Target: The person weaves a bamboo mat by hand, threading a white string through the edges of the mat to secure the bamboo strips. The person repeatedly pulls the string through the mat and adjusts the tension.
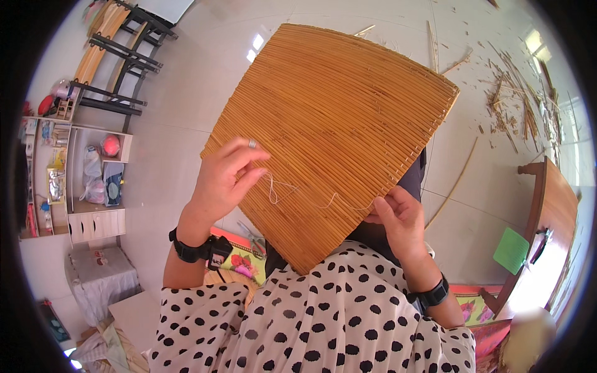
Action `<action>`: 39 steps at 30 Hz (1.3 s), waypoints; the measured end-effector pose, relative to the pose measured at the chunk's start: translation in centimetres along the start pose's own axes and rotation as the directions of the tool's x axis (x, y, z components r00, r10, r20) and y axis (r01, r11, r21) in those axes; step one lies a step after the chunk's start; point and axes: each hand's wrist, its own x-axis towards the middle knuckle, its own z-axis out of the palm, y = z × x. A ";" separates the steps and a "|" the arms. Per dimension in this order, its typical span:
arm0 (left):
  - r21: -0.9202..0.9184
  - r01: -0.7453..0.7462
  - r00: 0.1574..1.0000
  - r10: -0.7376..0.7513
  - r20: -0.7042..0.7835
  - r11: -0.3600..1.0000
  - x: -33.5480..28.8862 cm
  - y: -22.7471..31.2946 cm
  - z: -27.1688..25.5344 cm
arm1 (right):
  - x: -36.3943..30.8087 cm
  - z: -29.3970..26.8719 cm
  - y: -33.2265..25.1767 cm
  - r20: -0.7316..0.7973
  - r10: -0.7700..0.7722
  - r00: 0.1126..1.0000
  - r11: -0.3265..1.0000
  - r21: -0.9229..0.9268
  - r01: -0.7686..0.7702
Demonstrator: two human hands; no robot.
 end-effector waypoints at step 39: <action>0.563 0.059 0.996 -0.008 -0.093 0.825 -5.7 1.6 8.7 | -0.3 4.6 2.5 0.101 -0.144 0.984 0.970 0.209 0.121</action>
